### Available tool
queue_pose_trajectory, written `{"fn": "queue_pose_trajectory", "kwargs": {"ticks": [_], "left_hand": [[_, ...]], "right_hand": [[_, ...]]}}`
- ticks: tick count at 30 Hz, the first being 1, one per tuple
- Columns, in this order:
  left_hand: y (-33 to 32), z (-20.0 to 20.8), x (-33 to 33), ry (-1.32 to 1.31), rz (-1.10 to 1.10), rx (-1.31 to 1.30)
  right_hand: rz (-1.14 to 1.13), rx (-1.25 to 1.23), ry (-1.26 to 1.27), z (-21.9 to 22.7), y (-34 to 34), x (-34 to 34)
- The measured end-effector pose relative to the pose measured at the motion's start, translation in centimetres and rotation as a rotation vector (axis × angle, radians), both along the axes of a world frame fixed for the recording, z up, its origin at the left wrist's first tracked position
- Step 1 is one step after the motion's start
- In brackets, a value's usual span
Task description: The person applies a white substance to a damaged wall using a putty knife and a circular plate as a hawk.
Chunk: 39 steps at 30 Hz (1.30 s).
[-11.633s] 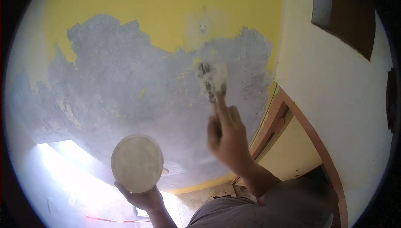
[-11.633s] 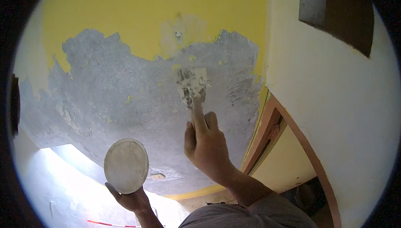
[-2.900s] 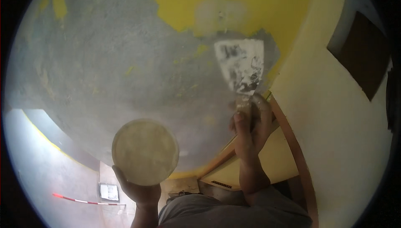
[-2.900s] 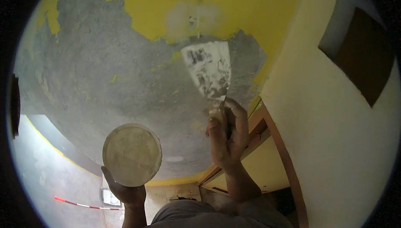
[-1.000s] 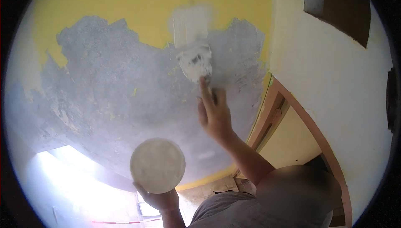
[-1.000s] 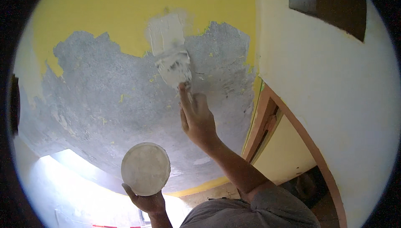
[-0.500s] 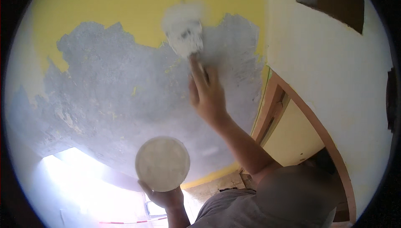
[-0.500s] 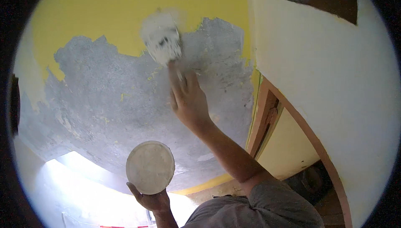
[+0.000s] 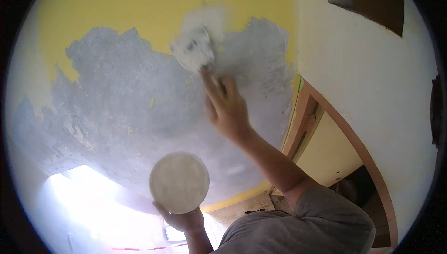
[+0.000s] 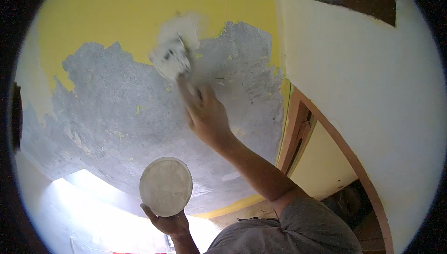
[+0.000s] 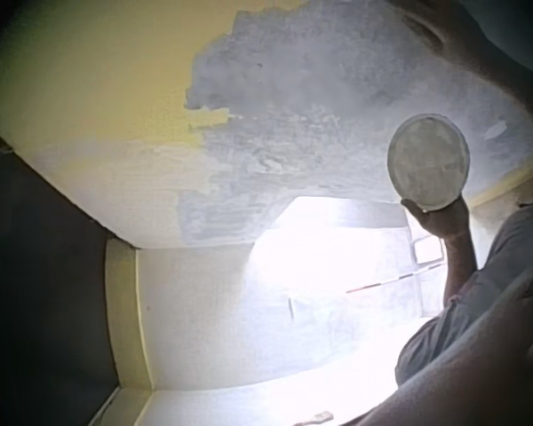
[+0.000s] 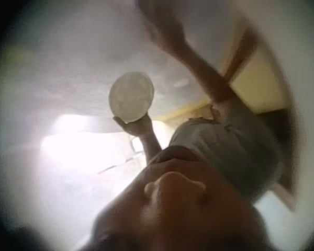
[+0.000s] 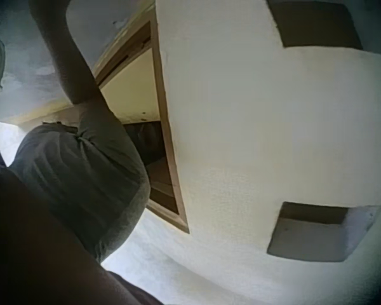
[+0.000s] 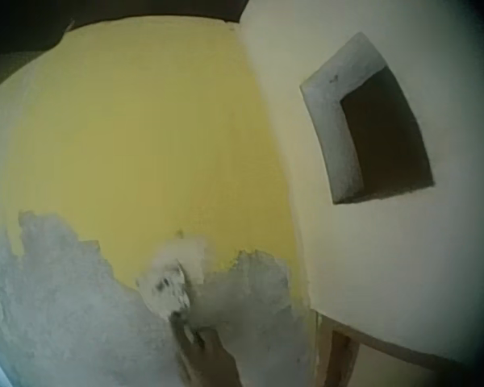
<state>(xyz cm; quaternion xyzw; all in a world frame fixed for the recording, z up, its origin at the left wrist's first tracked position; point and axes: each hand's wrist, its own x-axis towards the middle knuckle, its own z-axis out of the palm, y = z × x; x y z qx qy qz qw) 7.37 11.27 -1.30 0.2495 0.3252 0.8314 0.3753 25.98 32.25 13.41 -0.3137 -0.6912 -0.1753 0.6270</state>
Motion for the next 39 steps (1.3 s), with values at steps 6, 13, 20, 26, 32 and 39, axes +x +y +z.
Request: {"fn": "queue_pose_trajectory", "kwargs": {"ticks": [6,13,20,26,32,39], "left_hand": [[0.7,0.0,-0.4,-0.341,-0.07,0.207],[1.4,0.3,0.6,0.134,0.137,-0.129],[1.2,0.6,0.5,-0.3,-0.109,0.216],[1.5,-0.5,0.3,-0.112,-0.042,0.135],[1.3,0.6,1.6,0.07,0.082,-0.07],[1.4,0.2,1.1,0.088,0.057,0.035]], "right_hand": [[0.001,0.033,0.027,-5.4,-0.4,4.3],[0.048,0.139,0.17,4.5,0.4,2.0],[-0.027,0.037,0.049,-5.8,0.9,1.9],[0.164,0.05,0.127,-2.7,-1.9,1.3],[0.045,0.049,0.151,0.7,1.3,0.7],[0.115,-0.156,0.039,-8.5,-1.2,3.0]]}}
